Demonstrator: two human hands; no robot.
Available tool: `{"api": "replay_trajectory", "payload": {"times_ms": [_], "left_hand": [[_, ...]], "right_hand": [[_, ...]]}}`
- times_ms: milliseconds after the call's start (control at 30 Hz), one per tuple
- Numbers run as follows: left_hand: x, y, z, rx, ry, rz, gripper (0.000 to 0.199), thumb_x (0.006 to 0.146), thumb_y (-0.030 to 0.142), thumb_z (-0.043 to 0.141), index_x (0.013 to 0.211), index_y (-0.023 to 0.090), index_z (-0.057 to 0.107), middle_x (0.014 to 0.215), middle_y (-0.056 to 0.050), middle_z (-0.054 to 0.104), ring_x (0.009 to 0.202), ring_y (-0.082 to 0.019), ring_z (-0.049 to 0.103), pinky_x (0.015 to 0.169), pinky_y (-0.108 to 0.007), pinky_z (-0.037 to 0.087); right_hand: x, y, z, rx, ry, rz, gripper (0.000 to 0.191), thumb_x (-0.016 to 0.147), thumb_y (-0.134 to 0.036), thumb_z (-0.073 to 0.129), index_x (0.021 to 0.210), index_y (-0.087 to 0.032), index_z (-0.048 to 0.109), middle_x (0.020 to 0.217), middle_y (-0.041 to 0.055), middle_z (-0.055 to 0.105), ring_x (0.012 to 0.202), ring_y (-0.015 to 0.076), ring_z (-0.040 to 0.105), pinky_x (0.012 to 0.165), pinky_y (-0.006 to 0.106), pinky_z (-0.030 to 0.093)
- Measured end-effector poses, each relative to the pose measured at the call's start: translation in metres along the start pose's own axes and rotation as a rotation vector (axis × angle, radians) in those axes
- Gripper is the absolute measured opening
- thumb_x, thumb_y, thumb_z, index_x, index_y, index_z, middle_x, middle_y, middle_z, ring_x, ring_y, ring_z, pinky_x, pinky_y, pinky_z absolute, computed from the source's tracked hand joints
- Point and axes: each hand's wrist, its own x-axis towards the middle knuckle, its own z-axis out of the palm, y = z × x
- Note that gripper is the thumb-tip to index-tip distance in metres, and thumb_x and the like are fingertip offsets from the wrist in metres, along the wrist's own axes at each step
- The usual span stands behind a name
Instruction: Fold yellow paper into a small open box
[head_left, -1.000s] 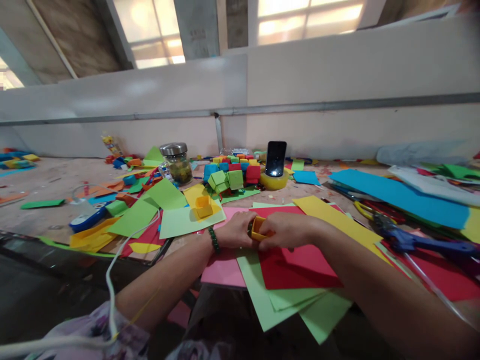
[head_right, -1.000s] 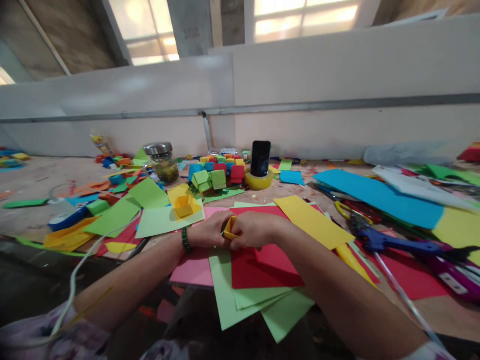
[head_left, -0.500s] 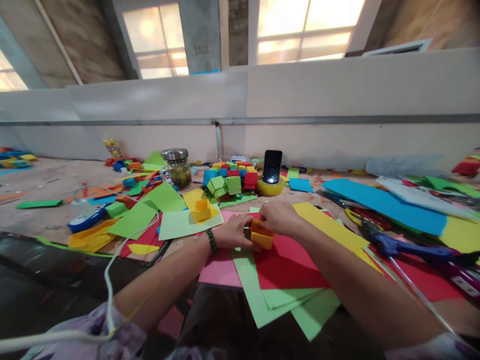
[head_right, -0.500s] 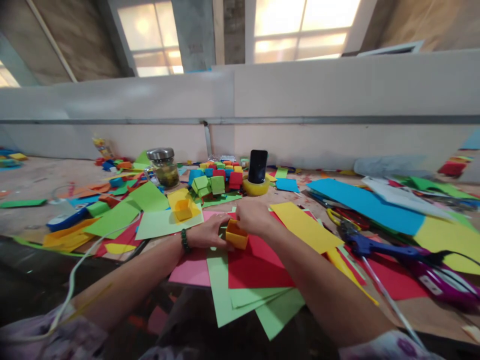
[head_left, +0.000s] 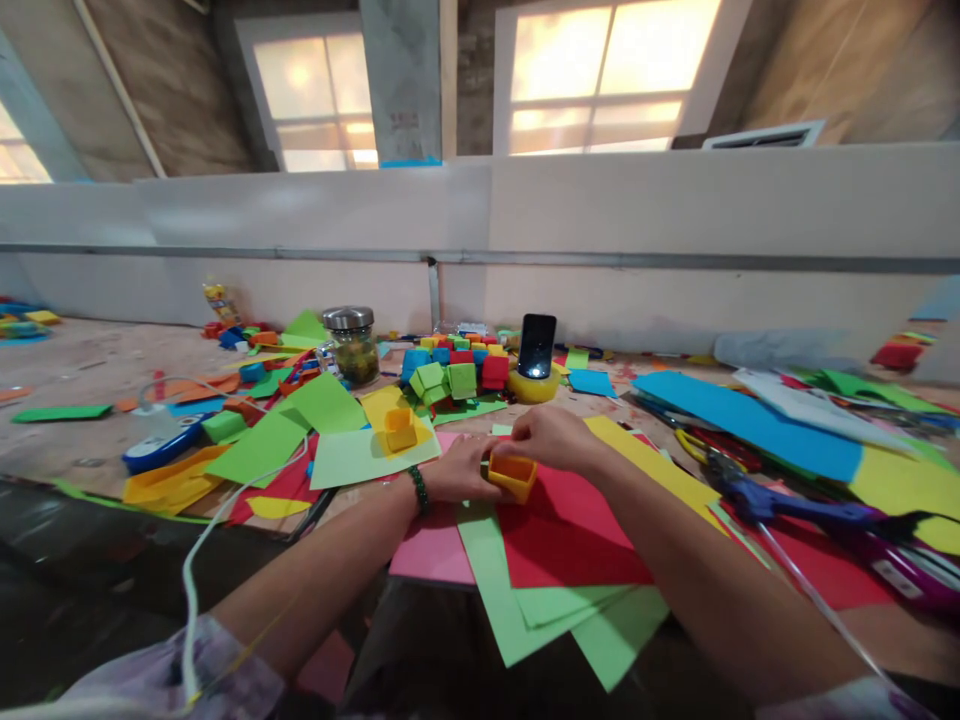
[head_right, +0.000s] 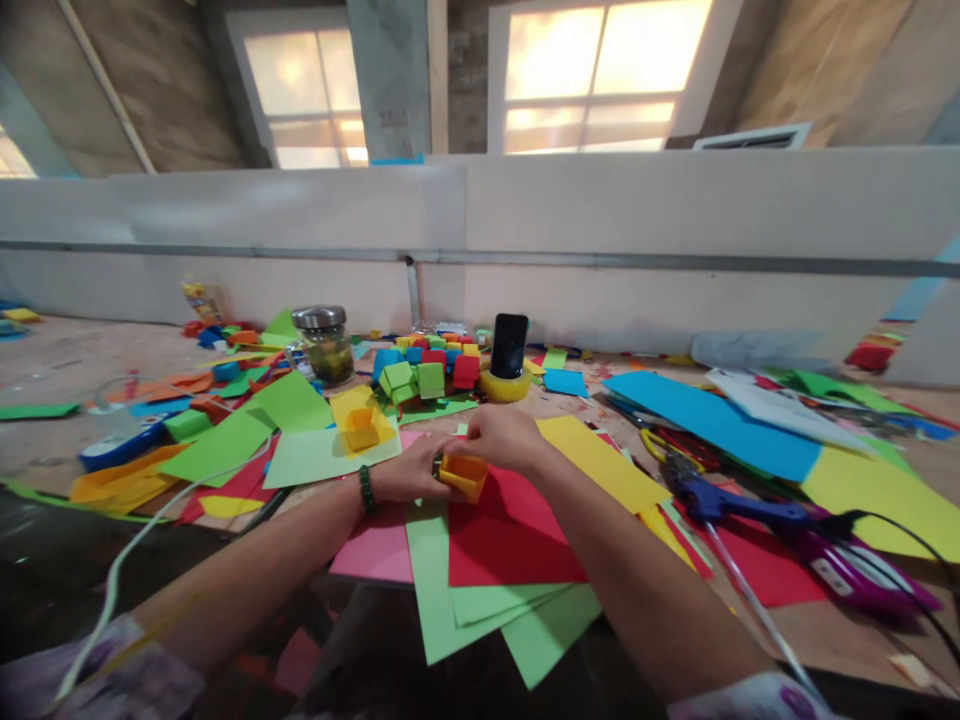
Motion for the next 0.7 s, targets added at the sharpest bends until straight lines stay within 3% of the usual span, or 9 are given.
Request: {"api": "replay_trajectory", "payload": {"times_ms": [133, 200, 267, 367, 467, 600, 700], "left_hand": [[-0.001, 0.001, 0.002, 0.021, 0.196, 0.0, 0.056, 0.069, 0.046, 0.075, 0.115, 0.02, 0.057, 0.111, -0.009, 0.064, 0.1, -0.025, 0.059, 0.09, -0.037, 0.045], [-0.002, 0.002, 0.002, 0.049, 0.285, -0.02, 0.057, 0.074, 0.046, 0.071, 0.12, 0.02, 0.052, 0.115, -0.01, 0.062, 0.103, -0.025, 0.058, 0.093, -0.039, 0.043], [-0.002, 0.001, 0.003, 0.082, 0.301, -0.03, 0.053, 0.072, 0.045, 0.072, 0.116, 0.02, 0.055, 0.11, -0.009, 0.064, 0.1, -0.025, 0.06, 0.093, -0.039, 0.044], [-0.001, -0.003, 0.004, 0.123, 0.252, -0.039, 0.055, 0.06, 0.043, 0.08, 0.106, 0.021, 0.061, 0.102, -0.006, 0.067, 0.098, -0.027, 0.061, 0.092, -0.041, 0.045], [0.0, -0.005, 0.003, 0.133, 0.235, -0.06, 0.069, 0.054, 0.044, 0.083, 0.115, 0.021, 0.057, 0.113, -0.006, 0.066, 0.103, -0.027, 0.06, 0.092, -0.039, 0.046], [-0.001, 0.0, 0.0, 0.146, 0.208, -0.12, 0.056, 0.062, 0.042, 0.078, 0.11, 0.021, 0.058, 0.104, -0.004, 0.068, 0.092, -0.023, 0.064, 0.082, -0.032, 0.049], [-0.001, 0.004, -0.002, 0.179, 0.222, -0.194, 0.053, 0.069, 0.045, 0.073, 0.112, 0.019, 0.055, 0.101, -0.004, 0.068, 0.09, -0.022, 0.064, 0.078, -0.031, 0.05]], "right_hand": [[0.008, 0.015, -0.011, 0.175, 0.179, 0.062, 0.068, 0.093, -0.064, 0.022, 0.077, -0.016, 0.068, 0.073, 0.0082, 0.067, 0.063, 0.0183, 0.06, 0.052, 0.028, 0.037], [0.012, 0.02, -0.011, 0.275, 0.151, 0.026, 0.073, 0.094, -0.062, 0.013, 0.089, -0.015, 0.068, 0.082, 0.0081, 0.07, 0.065, 0.0165, 0.062, 0.055, 0.026, 0.042], [0.014, 0.023, -0.004, 0.353, 0.048, -0.049, 0.067, 0.092, -0.064, 0.024, 0.092, -0.016, 0.07, 0.084, 0.0057, 0.071, 0.065, 0.0158, 0.064, 0.057, 0.025, 0.046], [0.013, 0.022, 0.011, 0.4, -0.096, -0.157, 0.049, 0.078, -0.063, 0.056, 0.08, -0.018, 0.073, 0.075, 0.0025, 0.071, 0.066, 0.0177, 0.064, 0.058, 0.026, 0.047], [0.014, 0.022, 0.025, 0.419, -0.112, -0.182, 0.044, 0.078, -0.06, 0.059, 0.071, -0.019, 0.072, 0.069, 0.0015, 0.07, 0.062, 0.0176, 0.061, 0.059, 0.027, 0.046], [0.021, 0.031, 0.03, 0.459, 0.067, -0.08, 0.056, 0.088, -0.062, 0.041, 0.073, -0.017, 0.07, 0.071, 0.0053, 0.07, 0.067, 0.0205, 0.063, 0.064, 0.031, 0.048], [0.026, 0.04, 0.03, 0.502, 0.258, 0.011, 0.062, 0.093, -0.062, 0.028, 0.091, -0.014, 0.068, 0.082, 0.01, 0.072, 0.076, 0.0223, 0.066, 0.07, 0.033, 0.05]]}}
